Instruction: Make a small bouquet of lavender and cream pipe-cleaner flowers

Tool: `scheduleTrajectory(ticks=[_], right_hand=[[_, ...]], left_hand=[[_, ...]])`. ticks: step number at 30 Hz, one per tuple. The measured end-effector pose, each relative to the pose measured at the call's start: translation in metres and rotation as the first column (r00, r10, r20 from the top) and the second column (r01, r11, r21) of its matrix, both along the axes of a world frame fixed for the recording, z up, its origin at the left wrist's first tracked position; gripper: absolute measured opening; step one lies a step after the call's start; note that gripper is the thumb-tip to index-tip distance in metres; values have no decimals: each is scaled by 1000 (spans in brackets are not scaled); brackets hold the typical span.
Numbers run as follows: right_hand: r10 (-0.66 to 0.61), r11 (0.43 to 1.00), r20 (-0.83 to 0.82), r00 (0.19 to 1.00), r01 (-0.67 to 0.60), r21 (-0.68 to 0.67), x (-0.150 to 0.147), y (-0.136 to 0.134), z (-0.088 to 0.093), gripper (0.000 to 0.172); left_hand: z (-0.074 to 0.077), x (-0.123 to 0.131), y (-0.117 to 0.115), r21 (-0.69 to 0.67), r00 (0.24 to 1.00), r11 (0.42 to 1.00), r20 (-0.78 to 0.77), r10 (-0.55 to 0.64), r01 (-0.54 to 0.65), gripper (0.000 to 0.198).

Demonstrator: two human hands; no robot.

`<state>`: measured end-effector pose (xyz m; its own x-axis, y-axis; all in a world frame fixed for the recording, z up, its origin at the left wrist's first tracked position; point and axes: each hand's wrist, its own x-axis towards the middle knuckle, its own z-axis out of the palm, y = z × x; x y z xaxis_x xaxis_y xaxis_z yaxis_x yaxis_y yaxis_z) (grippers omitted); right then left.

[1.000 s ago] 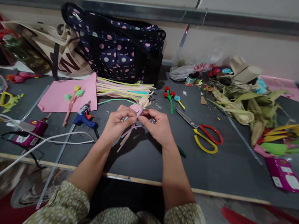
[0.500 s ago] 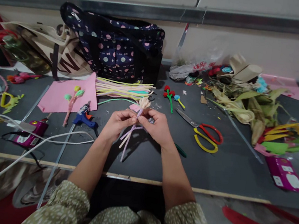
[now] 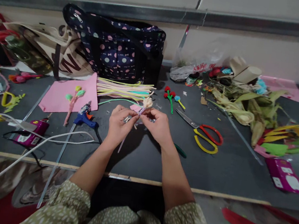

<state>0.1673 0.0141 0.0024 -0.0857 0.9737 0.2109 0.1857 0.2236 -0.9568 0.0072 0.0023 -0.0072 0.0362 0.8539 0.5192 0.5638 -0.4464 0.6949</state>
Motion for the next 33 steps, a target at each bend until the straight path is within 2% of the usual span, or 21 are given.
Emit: scheduleTrajectory(ticks=[3,5,8,11,15,19,23,25,27,30,32,33], right_hand=[[-1,999,47,999,-1,35,2,0,3,12],[11,999,64,998,-14,47,4,0,2,11],[48,998,73,996,-51,40,7,-1,2,12],[97,995,39,994,-98,12,10,-3,5,13],[134,991,-19,991,-134,-19,13,-5,8,19],[166,985,-73,983,-169,-30,12,-6,7,22],[194,980,-109,975,-197,-18,10,-8,5,19],[198,980,-96,976,-200,-9,9,-8,4,16],[169,985,-67,983,-170,-4,8,-6,4,14],[72,997,-9,997,-72,-7,4,-4,3,13],[15,1000,2,1000,-15,-16,2,-3,3,13],[-1,1000,-3,1000,1,-23,1,-2,3,13]], left_hand=[[1,0,0,-34,1000,999,-8,-13,13,7],[2,0,0,-74,998,996,38,-40,43,7],[5,-2,1,-144,979,982,180,-99,125,8],[6,-4,2,-226,928,945,340,-153,238,10],[8,-7,1,-324,812,849,552,-188,417,18],[11,-8,0,-394,668,712,730,-142,582,26],[10,-10,0,-404,548,573,831,-95,713,30],[8,-10,1,-414,536,544,840,-81,730,30],[6,-9,2,-432,588,588,803,-94,684,29],[4,-6,3,-427,788,777,599,-139,462,24],[4,-3,3,-348,914,896,382,-135,277,18],[4,-2,3,-293,953,935,281,-117,201,15]])
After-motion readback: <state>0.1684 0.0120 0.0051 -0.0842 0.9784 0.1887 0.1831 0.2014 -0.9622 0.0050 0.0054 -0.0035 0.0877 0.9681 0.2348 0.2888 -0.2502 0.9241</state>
